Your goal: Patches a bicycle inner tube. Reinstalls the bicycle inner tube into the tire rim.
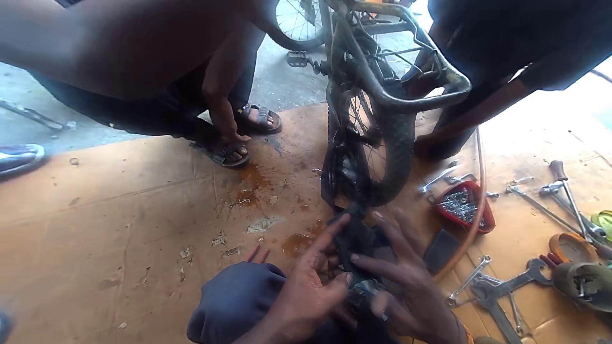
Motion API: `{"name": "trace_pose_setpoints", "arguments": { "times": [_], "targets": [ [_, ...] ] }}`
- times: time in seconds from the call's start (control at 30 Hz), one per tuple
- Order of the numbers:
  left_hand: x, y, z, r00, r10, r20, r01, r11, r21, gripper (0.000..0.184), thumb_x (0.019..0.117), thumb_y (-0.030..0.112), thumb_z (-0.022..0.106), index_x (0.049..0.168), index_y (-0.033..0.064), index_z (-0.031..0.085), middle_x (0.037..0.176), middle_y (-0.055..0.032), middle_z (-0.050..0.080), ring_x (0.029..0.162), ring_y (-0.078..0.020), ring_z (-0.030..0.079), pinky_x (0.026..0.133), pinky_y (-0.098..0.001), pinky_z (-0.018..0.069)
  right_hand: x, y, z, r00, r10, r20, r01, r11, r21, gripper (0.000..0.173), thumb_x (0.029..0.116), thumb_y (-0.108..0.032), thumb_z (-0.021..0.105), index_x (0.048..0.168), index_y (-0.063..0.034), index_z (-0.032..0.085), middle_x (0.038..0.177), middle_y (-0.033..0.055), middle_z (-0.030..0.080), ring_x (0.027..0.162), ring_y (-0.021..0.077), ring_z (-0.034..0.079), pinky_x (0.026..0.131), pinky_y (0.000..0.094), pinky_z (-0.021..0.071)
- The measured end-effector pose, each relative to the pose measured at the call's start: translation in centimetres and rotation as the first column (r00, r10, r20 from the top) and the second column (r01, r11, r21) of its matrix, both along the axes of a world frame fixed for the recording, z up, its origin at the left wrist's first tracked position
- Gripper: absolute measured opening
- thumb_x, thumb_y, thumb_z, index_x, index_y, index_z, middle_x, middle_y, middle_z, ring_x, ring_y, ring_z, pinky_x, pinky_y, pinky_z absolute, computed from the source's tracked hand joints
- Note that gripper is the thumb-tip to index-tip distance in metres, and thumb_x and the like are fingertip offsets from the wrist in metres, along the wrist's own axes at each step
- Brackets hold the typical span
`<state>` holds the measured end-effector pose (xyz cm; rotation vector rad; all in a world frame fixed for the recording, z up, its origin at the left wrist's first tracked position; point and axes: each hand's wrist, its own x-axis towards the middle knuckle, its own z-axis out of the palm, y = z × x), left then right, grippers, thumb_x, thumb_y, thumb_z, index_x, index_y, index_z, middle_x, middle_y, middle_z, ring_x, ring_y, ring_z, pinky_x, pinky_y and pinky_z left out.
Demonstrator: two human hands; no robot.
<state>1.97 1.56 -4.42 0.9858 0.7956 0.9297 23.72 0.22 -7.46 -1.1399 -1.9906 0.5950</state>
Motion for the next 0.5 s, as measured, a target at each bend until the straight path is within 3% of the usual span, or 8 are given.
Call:
{"name": "trace_pose_setpoints", "arguments": {
  "times": [0.1,0.27,0.37,0.5],
  "targets": [
    [-0.2,0.0,0.0,1.000,0.014,0.014,-0.014,1.000,-0.006,0.081,0.0874,-0.008,0.062,0.161,0.0130,0.034,0.139,-0.0216,0.058,0.117,-0.0336,0.066,0.097,-0.0434,0.0590,0.5,0.1,0.0,0.999,-0.039,0.003,0.039,0.998,0.050,0.058,0.0956,-0.078,0.038,0.122,-0.0410,0.073,0.162,0.0014,0.042,0.156,0.0380,0.021,0.123,0.0685,0.0196],
    [0.2,0.0,-0.2,1.000,-0.003,0.007,0.003,1.000,0.012,0.081,0.0863,-0.007,0.063,0.160,0.0127,0.035,0.138,-0.0215,0.059,0.115,-0.0333,0.066,0.095,-0.0436,0.0596,-0.2,0.2,0.4,0.989,-0.042,0.142,0.030,0.996,0.082,0.060,0.0949,-0.079,0.035,0.134,-0.0459,0.066,0.167,0.0011,0.034,0.157,0.0370,0.014,0.121,0.0716,0.0136],
    [0.2,0.0,-0.2,1.000,-0.008,0.017,0.008,1.000,0.005,0.082,0.0866,-0.007,0.063,0.160,0.0128,0.034,0.138,-0.0222,0.059,0.117,-0.0337,0.066,0.097,-0.0433,0.0591,0.1,0.2,-0.1,0.980,-0.135,0.149,0.112,0.982,0.151,0.058,0.0968,-0.077,0.035,0.131,-0.0444,0.069,0.166,0.0015,0.036,0.157,0.0363,0.016,0.122,0.0714,0.0138],
    [-0.2,0.0,-0.1,1.000,0.005,-0.005,-0.005,1.000,0.007,0.080,0.0872,-0.006,0.062,0.160,0.0134,0.036,0.137,-0.0212,0.060,0.115,-0.0325,0.067,0.095,-0.0427,0.0598,-0.2,-0.7,-0.6,0.990,-0.107,0.095,0.090,0.981,0.173,0.057,0.0955,-0.078,0.037,0.127,-0.0439,0.070,0.164,-0.0025,0.038,0.156,0.0349,0.019,0.122,0.0663,0.0185]
  ]
}}
